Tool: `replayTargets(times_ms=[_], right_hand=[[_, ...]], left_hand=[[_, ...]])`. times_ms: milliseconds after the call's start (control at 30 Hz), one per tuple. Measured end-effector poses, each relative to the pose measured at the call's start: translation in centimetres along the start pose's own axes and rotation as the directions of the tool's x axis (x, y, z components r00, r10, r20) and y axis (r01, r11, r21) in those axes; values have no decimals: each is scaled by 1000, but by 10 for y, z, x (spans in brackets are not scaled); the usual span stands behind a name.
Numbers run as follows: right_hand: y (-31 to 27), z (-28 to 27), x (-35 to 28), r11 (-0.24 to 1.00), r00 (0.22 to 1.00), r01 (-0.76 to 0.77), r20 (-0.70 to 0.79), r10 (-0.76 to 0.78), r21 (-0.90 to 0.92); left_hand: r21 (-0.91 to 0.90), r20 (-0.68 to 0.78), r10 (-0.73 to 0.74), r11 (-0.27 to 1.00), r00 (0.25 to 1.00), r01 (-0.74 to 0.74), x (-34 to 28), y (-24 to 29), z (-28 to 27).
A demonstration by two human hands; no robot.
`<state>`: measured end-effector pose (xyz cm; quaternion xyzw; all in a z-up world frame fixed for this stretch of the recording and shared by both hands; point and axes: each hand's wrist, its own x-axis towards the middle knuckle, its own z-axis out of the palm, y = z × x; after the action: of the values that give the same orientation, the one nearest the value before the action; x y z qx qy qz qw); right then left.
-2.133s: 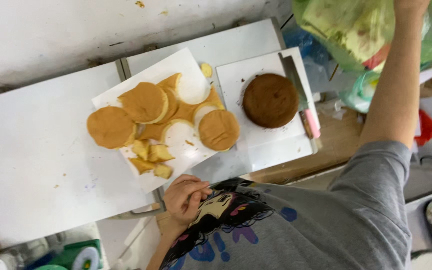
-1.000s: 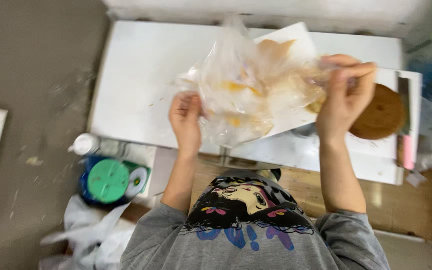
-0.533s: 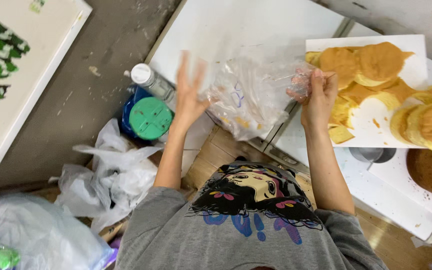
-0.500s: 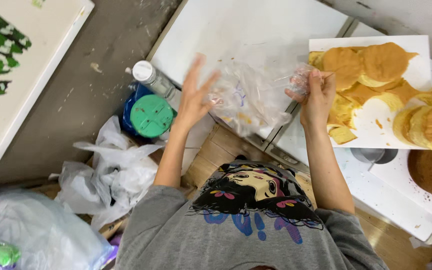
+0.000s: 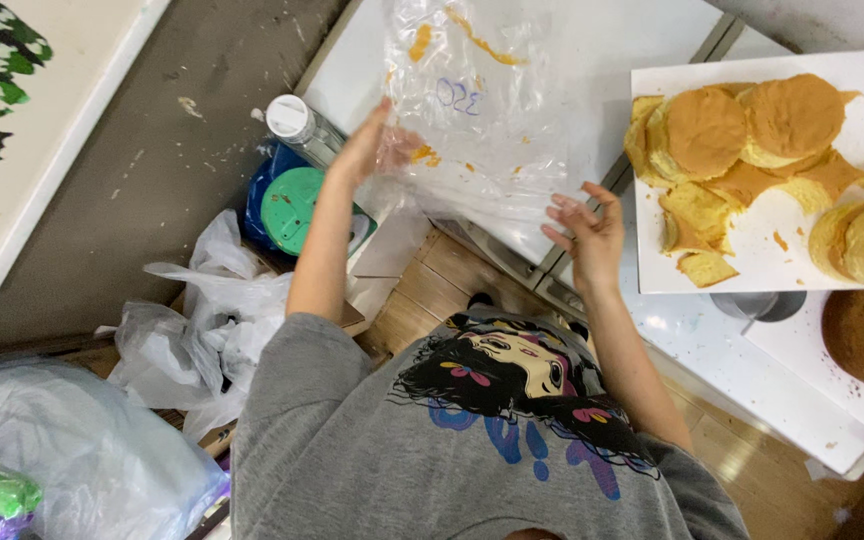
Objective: The person uses a round metal cutter to cut circular pieces from a rectangular sheet cake. They press the cutter into the cake, remove the excess, and stack the cut circles. The person then places the cut pieces into a plastic bag.
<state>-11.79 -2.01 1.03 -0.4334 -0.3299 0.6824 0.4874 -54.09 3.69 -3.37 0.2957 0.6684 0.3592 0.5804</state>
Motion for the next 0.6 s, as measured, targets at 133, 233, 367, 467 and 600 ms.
replayTargets(times_ms=[133, 233, 367, 467, 600], right_hand=[[43, -8, 1, 999, 996, -52, -71, 50, -18], [77, -19, 17, 998, 993, -2, -119, -6, -67], [114, -36, 44, 989, 983, 100, -145, -116, -112], [126, -52, 49, 961, 961, 131, -207, -184, -243], [108, -66, 32, 865, 968, 172, -82, -237, -471]], left_hand=[[483, -390, 540, 810, 746, -333, -42, 10, 15], [591, 62, 763, 492, 644, -639, -86, -12, 67], [712, 438, 663, 155, 607, -684, -107, -43, 145], [794, 312, 619, 247, 721, -556, -105, -46, 168], [617, -31, 775, 512, 631, -598, -101, -21, 161]])
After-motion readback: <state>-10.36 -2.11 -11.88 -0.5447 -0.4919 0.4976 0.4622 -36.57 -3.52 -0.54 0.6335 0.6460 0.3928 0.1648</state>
